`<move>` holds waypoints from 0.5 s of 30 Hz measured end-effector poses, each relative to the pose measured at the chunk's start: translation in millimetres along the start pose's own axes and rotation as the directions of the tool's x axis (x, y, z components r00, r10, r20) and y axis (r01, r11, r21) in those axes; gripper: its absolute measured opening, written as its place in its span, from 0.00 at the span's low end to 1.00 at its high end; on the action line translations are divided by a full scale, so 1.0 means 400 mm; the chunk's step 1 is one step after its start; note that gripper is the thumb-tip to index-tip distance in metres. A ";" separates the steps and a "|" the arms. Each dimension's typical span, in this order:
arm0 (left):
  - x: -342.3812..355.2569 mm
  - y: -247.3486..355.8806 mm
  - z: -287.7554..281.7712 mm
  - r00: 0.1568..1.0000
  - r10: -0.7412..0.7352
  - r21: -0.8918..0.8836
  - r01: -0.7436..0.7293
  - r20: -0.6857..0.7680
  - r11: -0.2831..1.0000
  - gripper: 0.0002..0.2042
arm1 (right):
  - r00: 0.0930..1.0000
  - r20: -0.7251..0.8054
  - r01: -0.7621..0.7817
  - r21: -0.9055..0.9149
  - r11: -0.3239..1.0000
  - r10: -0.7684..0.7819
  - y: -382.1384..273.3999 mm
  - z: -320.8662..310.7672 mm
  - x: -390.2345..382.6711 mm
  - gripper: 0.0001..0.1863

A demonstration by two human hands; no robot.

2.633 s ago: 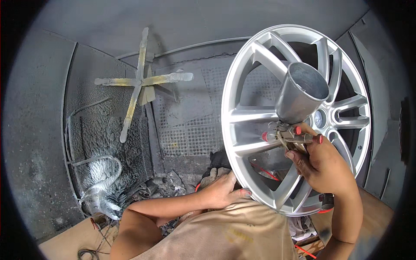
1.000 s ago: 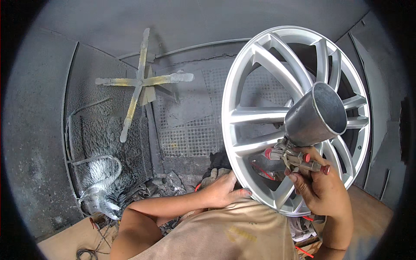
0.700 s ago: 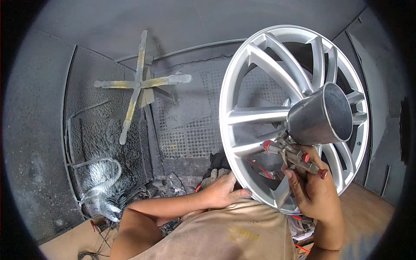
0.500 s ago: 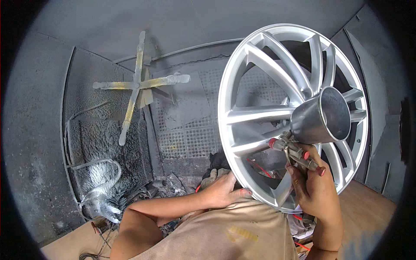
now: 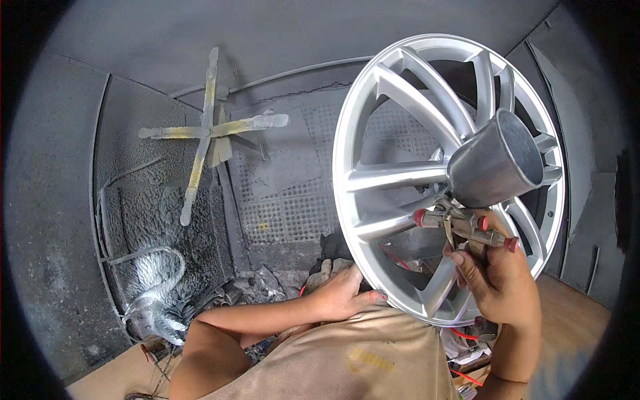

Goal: The person is seen mixing paint and then spraying a silver car rim in a paint booth.

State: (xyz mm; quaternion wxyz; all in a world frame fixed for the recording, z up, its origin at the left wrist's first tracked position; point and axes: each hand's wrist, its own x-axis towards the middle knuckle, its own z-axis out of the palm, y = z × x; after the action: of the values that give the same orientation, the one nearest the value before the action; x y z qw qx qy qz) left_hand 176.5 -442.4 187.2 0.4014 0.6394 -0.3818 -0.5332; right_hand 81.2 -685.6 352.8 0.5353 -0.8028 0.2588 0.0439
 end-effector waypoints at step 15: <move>0.012 0.007 -0.024 0.998 0.013 -0.072 -0.008 0.060 0.997 0.37 | 0.960 0.247 0.194 -0.233 0.953 -0.135 -0.028 -0.043 0.131 0.03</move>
State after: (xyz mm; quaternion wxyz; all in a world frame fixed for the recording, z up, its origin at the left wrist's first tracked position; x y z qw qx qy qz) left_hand 186.5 -446.7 189.1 0.4151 0.6061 -0.3777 -0.5637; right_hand 127.9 -716.7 351.1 0.4558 -0.8733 0.1196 0.1235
